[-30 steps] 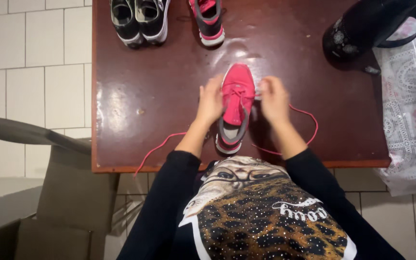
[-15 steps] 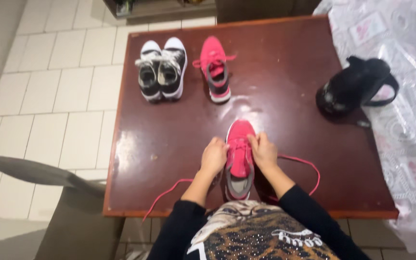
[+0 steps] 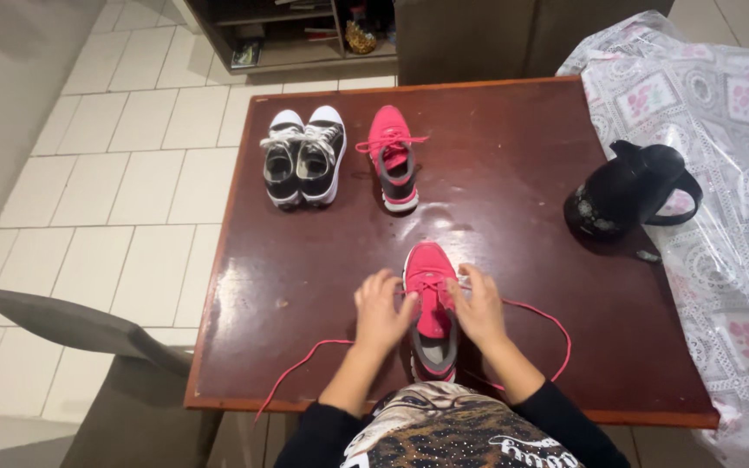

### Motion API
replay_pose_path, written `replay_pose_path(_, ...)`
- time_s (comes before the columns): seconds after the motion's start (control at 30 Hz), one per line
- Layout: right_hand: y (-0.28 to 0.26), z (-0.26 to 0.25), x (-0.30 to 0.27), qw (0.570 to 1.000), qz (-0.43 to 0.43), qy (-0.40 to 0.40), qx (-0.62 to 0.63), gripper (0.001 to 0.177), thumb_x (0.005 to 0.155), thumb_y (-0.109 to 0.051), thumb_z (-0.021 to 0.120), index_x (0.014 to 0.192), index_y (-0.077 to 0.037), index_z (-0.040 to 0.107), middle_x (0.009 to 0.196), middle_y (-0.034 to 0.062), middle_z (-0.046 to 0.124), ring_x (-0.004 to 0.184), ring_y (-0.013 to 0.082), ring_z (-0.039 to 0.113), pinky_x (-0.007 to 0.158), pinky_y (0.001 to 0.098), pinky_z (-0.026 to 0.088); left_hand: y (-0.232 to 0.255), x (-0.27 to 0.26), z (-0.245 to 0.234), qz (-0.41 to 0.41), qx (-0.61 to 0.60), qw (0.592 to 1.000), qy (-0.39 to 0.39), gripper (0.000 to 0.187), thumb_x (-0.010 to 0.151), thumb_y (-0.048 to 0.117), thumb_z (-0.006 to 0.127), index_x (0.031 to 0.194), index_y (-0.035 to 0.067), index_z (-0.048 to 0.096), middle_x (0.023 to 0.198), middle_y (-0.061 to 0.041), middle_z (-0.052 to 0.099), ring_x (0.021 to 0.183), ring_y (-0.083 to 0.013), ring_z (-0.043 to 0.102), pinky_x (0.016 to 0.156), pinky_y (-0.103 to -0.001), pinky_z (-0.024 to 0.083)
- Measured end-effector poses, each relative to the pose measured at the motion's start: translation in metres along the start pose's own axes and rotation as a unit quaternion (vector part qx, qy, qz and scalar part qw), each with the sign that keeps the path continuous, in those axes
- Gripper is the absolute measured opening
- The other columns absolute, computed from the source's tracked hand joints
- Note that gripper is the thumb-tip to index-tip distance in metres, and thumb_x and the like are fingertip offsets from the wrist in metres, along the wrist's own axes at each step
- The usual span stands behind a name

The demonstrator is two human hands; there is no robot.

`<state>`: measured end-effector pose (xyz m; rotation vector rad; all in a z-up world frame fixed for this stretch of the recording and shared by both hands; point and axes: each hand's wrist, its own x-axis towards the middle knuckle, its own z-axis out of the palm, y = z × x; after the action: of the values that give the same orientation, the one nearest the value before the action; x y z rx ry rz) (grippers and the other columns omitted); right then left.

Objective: The person removes the pink laces from a pink sneaker and then re-laces it through the eyelets, tying the laces at the top. The task is performed on a wooden table with other shoes visible nearby.

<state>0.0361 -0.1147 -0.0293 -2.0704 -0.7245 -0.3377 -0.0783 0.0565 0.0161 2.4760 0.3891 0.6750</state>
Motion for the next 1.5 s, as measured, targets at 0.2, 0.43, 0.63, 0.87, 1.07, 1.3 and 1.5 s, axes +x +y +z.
replay_pose_path(0.2, -0.003, 0.016, -0.03, 0.939, 0.137, -0.212, 0.235, 0.033, 0.101, -0.026, 0.056, 0.127, -0.007, 0.064, 0.088, 0.0144, 0.07, 0.084, 0.0274, 0.071, 0.082, 0.0384, 0.056, 0.016, -0.026, 0.033, -0.106, 0.029, 0.987, -0.118, 0.024, 0.09, 0.021, 0.066, 0.109, 0.005, 0.065, 0.108, -0.02, 0.065, 0.094, -0.0429, 0.065, 0.08, -0.053, 0.052)
replay_pose_path(0.43, 0.0, 0.004, -0.016, 0.949, 0.119, -0.136, 0.258, 0.037, 0.106, -0.035, 0.055, 0.123, -0.005, 0.066, 0.092, 0.0082, 0.073, 0.088, 0.0197, 0.07, 0.082, 0.0354, 0.056, 0.005, 0.003, 0.003, -0.082, 0.0, 0.994, 0.073, 0.013, 0.093, 0.016, 0.064, 0.098, 0.008, 0.073, 0.091, -0.016, 0.07, 0.084, -0.04, 0.068, 0.073, -0.05, 0.054)
replay_pose_path(0.63, -0.047, -0.061, 0.072, 0.907, -0.022, 0.072, 0.415, 0.114, 0.096, -0.08, 0.054, 0.165, -0.002, 0.008, 0.17, 0.022, 0.026, 0.161, 0.033, 0.029, 0.135, 0.0465, 0.019, 0.069, 0.062, -0.081, 0.078, -0.088, 0.983, 0.14, 0.011, 0.095, 0.014, 0.07, 0.105, 0.01, 0.074, 0.101, -0.01, 0.073, 0.092, -0.0315, 0.071, 0.079, -0.041, 0.056)
replay_pose_path(0.87, -0.071, -0.143, 0.136, 0.83, -0.095, -0.033, 0.549, 0.125, 0.079, -0.075, 0.078, 0.167, -0.007, 0.021, 0.16, 0.0208, 0.043, 0.145, 0.0289, 0.046, 0.125, 0.0438, 0.038, 0.122, 0.069, -0.133, 0.075, -0.194, 0.976, 0.058, 0.013, 0.095, 0.008, 0.071, 0.108, 0.005, 0.074, 0.096, -0.011, 0.074, 0.086, -0.0254, 0.074, 0.076, -0.033, 0.056)
replay_pose_path(1.07, -0.092, -0.155, 0.12, 0.757, -0.062, -0.081, 0.646, 0.135, 0.067, -0.077, 0.081, 0.166, -0.008, 0.019, 0.159, 0.021, 0.045, 0.141, 0.0326, 0.049, 0.118, 0.0505, 0.045, 0.125, 0.069, -0.135, 0.071, -0.278, 0.958, -0.021, 0.013, 0.096, 0.007, 0.069, 0.108, 0.003, 0.073, 0.095, -0.012, 0.076, 0.086, -0.0224, 0.076, 0.078, -0.03, 0.057)
replay_pose_path(1.3, -0.104, -0.153, 0.095, 0.714, -0.061, -0.041, 0.696, 0.143, 0.061, -0.086, 0.073, 0.167, -0.011, 0.014, 0.149, 0.0197, 0.054, 0.141, 0.0336, 0.056, 0.12, 0.0521, 0.047, 0.146, 0.047, -0.136, 0.101, -0.152, 0.982, 0.055, 0.011, 0.096, 0.007, 0.07, 0.106, 0.007, 0.073, 0.099, -0.012, 0.075, 0.09, -0.0293, 0.074, 0.076, -0.036, 0.057)
replay_pose_path(1.5, -0.101, -0.142, 0.089, 0.736, -0.054, 0.009, 0.675, 0.133, 0.068, -0.074, 0.079, 0.169, -0.013, 0.018, 0.139, 0.0152, 0.058, 0.131, 0.0282, 0.059, 0.113, 0.0531, 0.053, 0.155, 0.042, -0.149, 0.116, -0.116, 0.98, 0.111, 0.017, 0.091, 0.01, 0.076, 0.107, 0.006, 0.072, 0.095, -0.011, 0.073, 0.085, -0.0293, 0.072, 0.074, -0.037, 0.056)
